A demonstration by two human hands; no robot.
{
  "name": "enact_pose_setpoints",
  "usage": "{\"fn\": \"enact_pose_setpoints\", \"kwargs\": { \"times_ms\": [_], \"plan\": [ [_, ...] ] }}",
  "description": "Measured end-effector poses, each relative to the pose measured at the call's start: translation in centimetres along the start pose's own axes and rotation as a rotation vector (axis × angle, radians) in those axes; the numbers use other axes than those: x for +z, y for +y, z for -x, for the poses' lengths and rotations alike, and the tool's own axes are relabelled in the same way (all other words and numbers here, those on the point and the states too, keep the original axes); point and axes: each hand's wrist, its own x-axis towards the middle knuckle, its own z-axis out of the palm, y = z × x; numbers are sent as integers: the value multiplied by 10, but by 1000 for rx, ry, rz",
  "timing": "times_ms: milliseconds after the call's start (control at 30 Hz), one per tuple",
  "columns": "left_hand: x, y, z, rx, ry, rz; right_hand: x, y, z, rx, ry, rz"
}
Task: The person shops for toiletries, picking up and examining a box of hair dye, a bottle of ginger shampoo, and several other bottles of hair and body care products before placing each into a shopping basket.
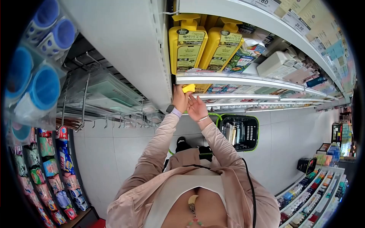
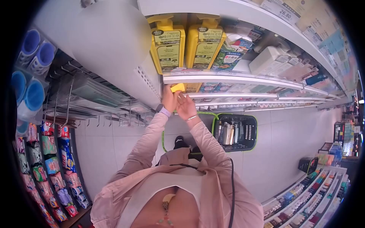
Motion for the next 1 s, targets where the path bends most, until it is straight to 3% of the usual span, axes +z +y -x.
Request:
{"fn": "enact_pose_setpoints", "kwargs": {
  "times_ms": [100,167,233,267,333,433,500,1000],
  "plan": [
    [13,-5,-6,-102,72,-15,5,-2,28,22,98,36],
    [20,-12,-10,-86,94,-16,-18,-2,45,40,100,21],
    [27,-21,-16,39,218,-119,-37,1,66,44,241,84],
    [30,-30,-18,-112,47,-45,-44,2,76,37,245,78],
    [28,-22,-28,-22,92,-97,-55,3,95,91,360,83],
    [36,-30,-40,80,207,-192,-70,-4,114,107,356,117],
    [37,-29,-44,45,165,-293,-76,-8,121,83,355,106],
    [35,-26,-43,114,100,-202,-99,-4,146,88,378,115]
  ]
}}
